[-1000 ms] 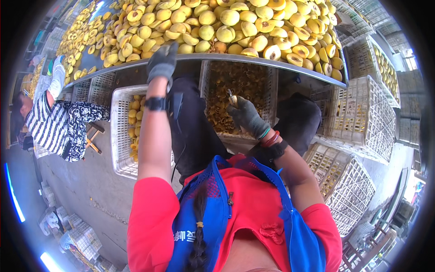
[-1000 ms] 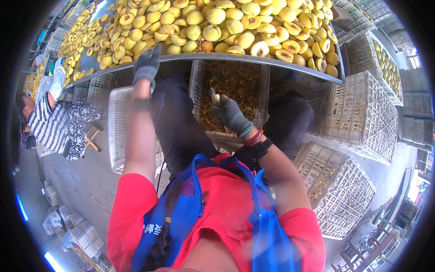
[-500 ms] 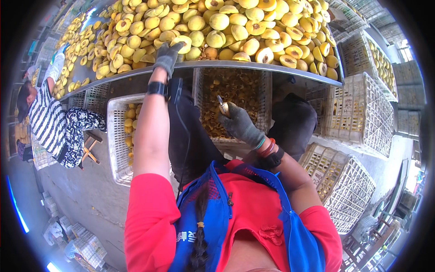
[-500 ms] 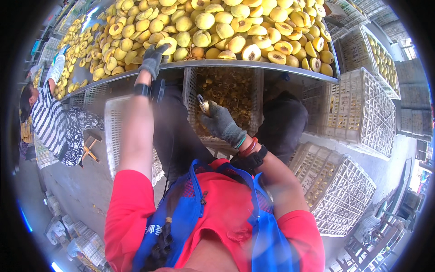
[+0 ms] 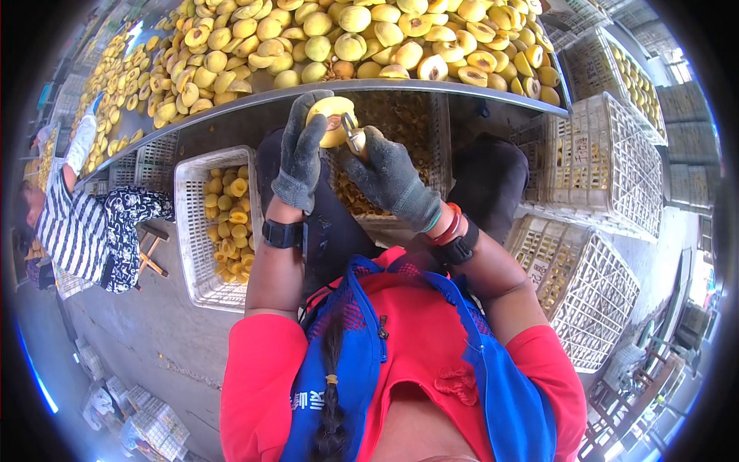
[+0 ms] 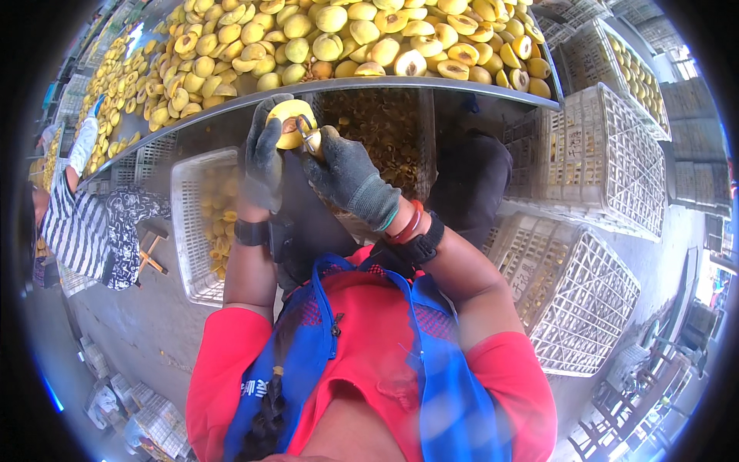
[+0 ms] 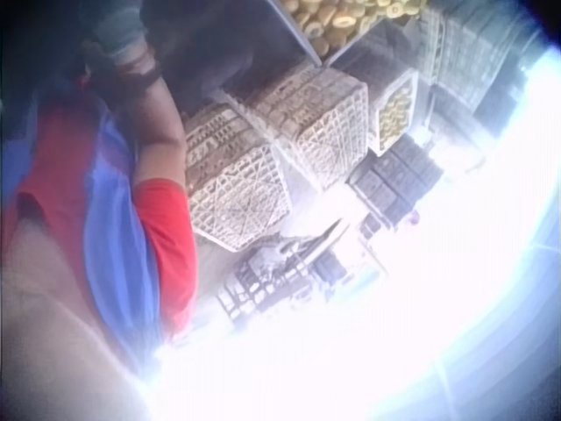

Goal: The person picks up a peach from a pile, removes the pit using a tool, and drops the peach into a basket. This process is repeated for several peaches before the person pulls more peaches closer to the workspace.

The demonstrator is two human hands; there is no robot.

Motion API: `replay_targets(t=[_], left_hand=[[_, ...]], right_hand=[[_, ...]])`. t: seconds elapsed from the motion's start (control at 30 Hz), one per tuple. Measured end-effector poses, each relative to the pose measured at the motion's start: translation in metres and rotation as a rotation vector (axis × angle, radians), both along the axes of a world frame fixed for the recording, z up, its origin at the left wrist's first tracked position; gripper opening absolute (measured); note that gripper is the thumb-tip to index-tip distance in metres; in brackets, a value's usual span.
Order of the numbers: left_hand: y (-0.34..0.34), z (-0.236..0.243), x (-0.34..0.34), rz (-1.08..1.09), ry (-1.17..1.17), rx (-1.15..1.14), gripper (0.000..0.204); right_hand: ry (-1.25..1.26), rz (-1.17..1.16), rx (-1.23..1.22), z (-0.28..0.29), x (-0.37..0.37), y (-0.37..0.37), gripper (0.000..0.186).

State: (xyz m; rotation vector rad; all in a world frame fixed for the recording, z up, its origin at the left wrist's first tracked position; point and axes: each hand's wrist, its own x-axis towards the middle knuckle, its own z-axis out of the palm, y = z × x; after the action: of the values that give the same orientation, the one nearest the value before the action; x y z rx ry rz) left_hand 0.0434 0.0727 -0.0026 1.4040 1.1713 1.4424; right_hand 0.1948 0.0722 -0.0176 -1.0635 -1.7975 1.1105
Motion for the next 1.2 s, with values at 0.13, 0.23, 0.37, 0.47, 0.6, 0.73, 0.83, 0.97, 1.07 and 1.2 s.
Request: replay_targets(t=[0.13, 0.23, 0.37, 0.47, 0.6, 0.73, 0.83, 0.97, 1.07, 1.2], left_hand=[[-0.009, -0.009, 0.011, 0.066, -0.085, 0.050, 0.049], [-0.004, -0.027, 0.020, 0.196, 0.009, 0.183, 0.044], [0.000, -0.033, 0.025, 0.259, 0.063, 0.197, 0.043], [-0.002, -0.033, 0.028, 0.290, 0.065, 0.195, 0.042], [-0.002, -0.037, 0.021, 0.255, 0.090, 0.198, 0.044], [-0.003, -0.045, 0.014, 0.190, 0.060, 0.196, 0.046], [-0.002, -0.038, 0.014, 0.065, 0.020, 0.156, 0.048], [-0.007, -0.047, 0.011, -0.007, -0.150, 0.068, 0.049], [-0.006, -0.045, 0.012, 0.063, -0.153, 0.026, 0.051], [-0.024, 0.001, 0.002, 0.160, -0.322, -0.386, 0.051]], right_hand=[[-0.005, -0.042, 0.006, -0.002, -0.001, -0.008, 0.022], [0.027, -0.063, 0.081, -0.011, -0.001, -0.009, 0.022], [0.034, -0.032, 0.080, -0.014, 0.000, -0.010, 0.021], [0.087, 0.011, 0.078, -0.004, 0.003, -0.012, 0.020], [0.522, 0.210, -0.460, 0.009, 0.002, -0.018, 0.013], [0.557, 0.387, -0.758, 0.015, 0.014, -0.015, 0.015], [0.523, 0.504, -0.946, -0.010, 0.024, -0.006, 0.019], [0.631, 0.585, -1.072, -0.009, 0.021, -0.008, 0.018], [0.621, 0.544, -1.065, -0.009, 0.016, -0.010, 0.018], [0.470, 0.585, -0.890, -0.008, 0.011, -0.015, 0.015]])
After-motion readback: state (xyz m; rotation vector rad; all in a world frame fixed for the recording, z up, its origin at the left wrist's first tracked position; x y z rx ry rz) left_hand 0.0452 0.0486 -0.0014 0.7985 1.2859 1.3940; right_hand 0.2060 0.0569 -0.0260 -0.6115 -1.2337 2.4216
